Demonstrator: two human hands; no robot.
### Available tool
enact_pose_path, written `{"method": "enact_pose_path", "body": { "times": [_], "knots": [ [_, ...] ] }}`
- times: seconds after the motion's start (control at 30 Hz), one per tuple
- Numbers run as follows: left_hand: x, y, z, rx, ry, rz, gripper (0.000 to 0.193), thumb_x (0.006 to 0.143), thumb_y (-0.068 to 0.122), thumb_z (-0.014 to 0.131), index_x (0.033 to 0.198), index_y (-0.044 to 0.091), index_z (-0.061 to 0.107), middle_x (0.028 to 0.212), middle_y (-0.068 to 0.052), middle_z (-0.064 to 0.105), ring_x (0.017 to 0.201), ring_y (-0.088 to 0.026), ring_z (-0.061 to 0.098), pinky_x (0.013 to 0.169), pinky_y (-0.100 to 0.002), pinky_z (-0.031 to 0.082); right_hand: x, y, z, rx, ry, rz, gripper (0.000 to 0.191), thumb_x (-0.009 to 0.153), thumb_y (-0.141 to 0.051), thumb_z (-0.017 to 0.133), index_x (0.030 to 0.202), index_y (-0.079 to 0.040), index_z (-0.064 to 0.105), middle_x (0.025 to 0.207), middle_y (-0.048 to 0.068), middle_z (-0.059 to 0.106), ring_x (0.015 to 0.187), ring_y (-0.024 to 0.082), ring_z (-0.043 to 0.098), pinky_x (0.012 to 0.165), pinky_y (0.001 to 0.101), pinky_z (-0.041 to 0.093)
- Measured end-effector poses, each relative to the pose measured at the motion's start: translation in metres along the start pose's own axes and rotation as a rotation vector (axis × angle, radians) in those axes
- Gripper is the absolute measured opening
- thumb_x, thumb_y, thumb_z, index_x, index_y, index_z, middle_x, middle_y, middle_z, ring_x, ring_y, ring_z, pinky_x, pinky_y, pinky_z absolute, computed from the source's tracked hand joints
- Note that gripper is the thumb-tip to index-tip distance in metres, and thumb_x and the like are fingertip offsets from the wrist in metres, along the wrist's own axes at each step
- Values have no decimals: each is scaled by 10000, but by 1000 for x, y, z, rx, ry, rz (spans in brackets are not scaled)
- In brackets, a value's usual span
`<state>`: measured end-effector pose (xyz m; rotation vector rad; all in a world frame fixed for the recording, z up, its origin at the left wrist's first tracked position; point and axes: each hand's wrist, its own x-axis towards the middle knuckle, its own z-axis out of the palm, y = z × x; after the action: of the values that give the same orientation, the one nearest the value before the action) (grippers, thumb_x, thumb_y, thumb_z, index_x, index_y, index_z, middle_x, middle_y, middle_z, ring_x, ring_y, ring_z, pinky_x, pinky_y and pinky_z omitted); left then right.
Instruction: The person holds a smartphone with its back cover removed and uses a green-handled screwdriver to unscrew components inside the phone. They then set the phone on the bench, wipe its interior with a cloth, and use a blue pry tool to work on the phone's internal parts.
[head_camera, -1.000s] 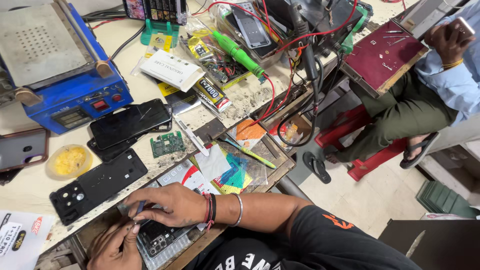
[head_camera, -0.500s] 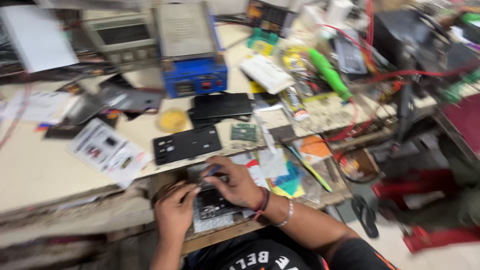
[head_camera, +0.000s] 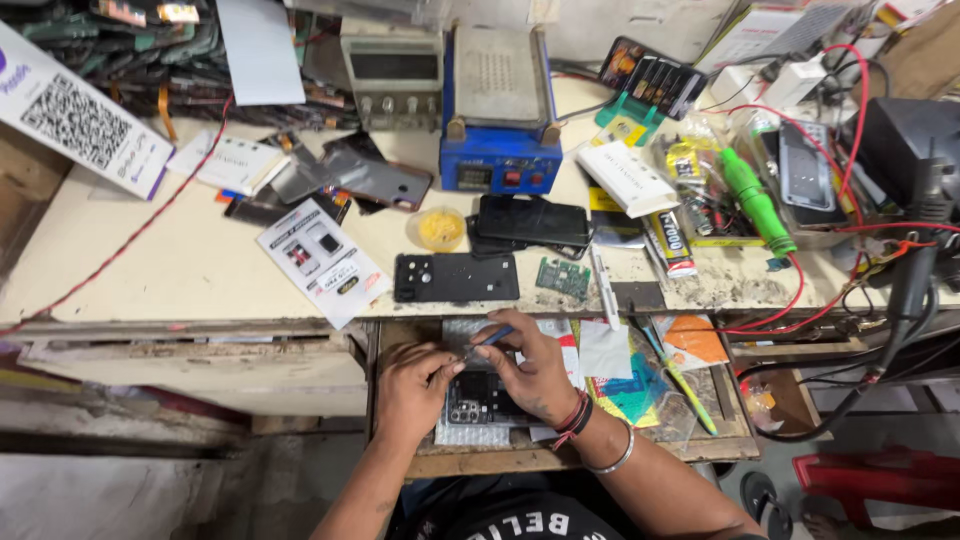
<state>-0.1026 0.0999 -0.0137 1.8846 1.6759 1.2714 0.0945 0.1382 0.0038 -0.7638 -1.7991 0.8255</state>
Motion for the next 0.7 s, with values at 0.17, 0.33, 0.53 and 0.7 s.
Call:
{"method": "enact_pose_path", "body": {
  "times": [0.17, 0.33, 0.53, 0.7],
  "knots": [
    [-1, -4, 2, 56, -33, -13, 216, 761, 258, 840, 906, 101, 809, 939, -136, 757, 972, -335, 707, 905, -459, 536, -2, 5, 2, -104, 13, -9, 472, 963, -47, 741, 1344, -31, 463, 1057, 113, 789, 973, 197, 793, 821, 292, 626],
    [-6, -13, 4, 47, 2, 38, 150, 853, 231, 795, 945, 113, 807, 1011, -145, 752, 1034, -355, 687, 924, -463, 531, -10, 15, 6, -108, 27, 52, 505, 961, -25, 746, 1360, -28, 438, 1073, 128, 779, 974, 189, 783, 827, 289, 616],
    [-6, -20, 4, -26, 5, 14, 114, 867, 189, 802, 960, 122, 798, 994, -64, 774, 999, -292, 707, 931, -413, 535, -10, 19, 6, 110, 37, 26, 557, 1029, 59, 697, 1450, -48, 348, 1066, 171, 710, 1078, 234, 730, 935, 323, 591],
    [-5, -22, 5, -48, 4, 23, 130, 859, 194, 817, 974, 136, 801, 1011, -44, 775, 998, -268, 712, 925, -406, 531, -7, 12, 5, 166, 26, 121, 644, 1064, 78, 682, 1527, -64, 258, 1072, 181, 708, 991, 193, 715, 853, 273, 578]
  ]
}}
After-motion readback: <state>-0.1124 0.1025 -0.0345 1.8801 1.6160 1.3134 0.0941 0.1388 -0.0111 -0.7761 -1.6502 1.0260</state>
